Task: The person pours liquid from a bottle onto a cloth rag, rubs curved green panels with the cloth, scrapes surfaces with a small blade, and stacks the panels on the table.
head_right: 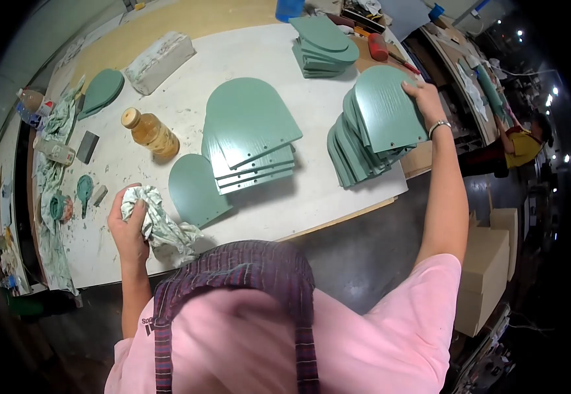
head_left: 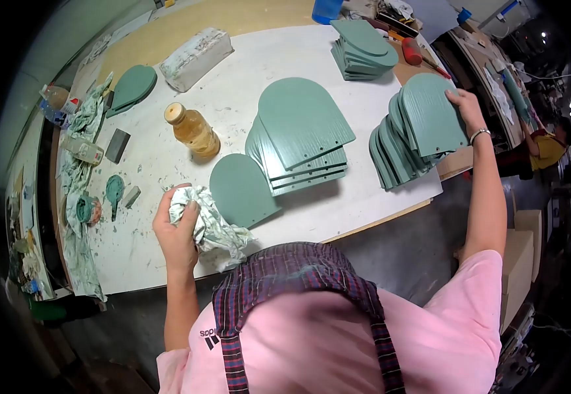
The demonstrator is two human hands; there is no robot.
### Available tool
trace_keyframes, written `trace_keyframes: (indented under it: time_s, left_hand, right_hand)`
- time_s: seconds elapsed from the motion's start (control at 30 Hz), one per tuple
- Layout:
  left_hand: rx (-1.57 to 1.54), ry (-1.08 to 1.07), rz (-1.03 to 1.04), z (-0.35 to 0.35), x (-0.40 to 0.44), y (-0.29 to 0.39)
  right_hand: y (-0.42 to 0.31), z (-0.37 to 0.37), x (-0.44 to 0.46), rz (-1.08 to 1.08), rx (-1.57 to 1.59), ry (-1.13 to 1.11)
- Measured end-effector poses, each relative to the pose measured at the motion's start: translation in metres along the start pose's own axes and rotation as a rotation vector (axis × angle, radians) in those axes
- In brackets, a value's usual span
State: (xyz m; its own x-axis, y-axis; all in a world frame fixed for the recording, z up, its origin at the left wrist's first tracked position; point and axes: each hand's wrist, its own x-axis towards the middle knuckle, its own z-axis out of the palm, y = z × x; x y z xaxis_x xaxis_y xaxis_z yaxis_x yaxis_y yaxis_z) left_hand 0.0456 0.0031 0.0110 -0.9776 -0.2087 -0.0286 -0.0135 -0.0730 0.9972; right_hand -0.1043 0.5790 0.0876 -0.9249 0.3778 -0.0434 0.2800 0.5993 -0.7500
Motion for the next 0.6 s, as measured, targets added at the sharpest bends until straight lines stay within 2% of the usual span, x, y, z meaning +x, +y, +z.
trace_keyframes:
  time_s: [0.03,0.07,0.1,0.17,0.2,0.23,0.3,0.37,0.4,0.43,0.5,0.53,0.6]
  left_hand:
    - [-0.001,0.006,0.001,0.001,0.000,0.000]
    - [0.070,-0.037,0.008,0.000,0.000,0.000]
    - [0.145,-0.074,0.014,-0.002,0.000,0.000]
    - [0.183,-0.057,0.017,-0.002,0.000,-0.002]
    - [0.168,-0.052,-0.020,-0.003,0.000,-0.005]
    - [0.153,-0.049,-0.057,-0.003,0.000,-0.010]
    - [0.198,-0.031,-0.053,-0.001,0.000,-0.018]
    - [0.067,-0.077,-0.135,0.005,-0.001,-0.023]
    - [0.080,-0.116,-0.145,0.006,-0.001,-0.025]
    - [0.080,-0.119,-0.144,0.008,0.000,-0.021]
    - [0.102,-0.196,-0.112,0.013,0.000,-0.009]
    - [0.144,-0.197,-0.078,0.010,0.001,-0.007]
    - [0.178,-0.166,-0.018,0.007,0.006,0.000]
  right_hand:
    - [0.015,-0.001,0.013,0.018,-0.087,0.002]
    - [0.048,-0.004,0.041,-0.098,-0.368,0.096]
    - [0.041,0.004,0.037,-0.108,-0.365,0.083]
    - [-0.001,0.030,-0.004,-0.422,-0.179,0.271]
    - [-0.035,0.045,-0.034,-0.367,-0.039,0.192]
    - [-0.052,0.062,-0.058,-0.413,0.082,0.058]
    - [-0.063,0.112,-0.092,-0.466,0.074,-0.148]
    - [-0.075,0.154,-0.108,-0.356,-0.232,-0.287]
    - [-0.064,0.172,-0.098,-0.372,-0.268,-0.343]
    - [-0.062,0.184,-0.092,-0.221,-0.046,-0.504]
    - [-0.055,0.190,-0.077,-0.020,0.069,-0.565]
    - [-0.053,0.187,-0.078,-0.027,0.069,-0.565]
    - [-0.059,0.178,-0.083,0.071,0.538,-0.605]
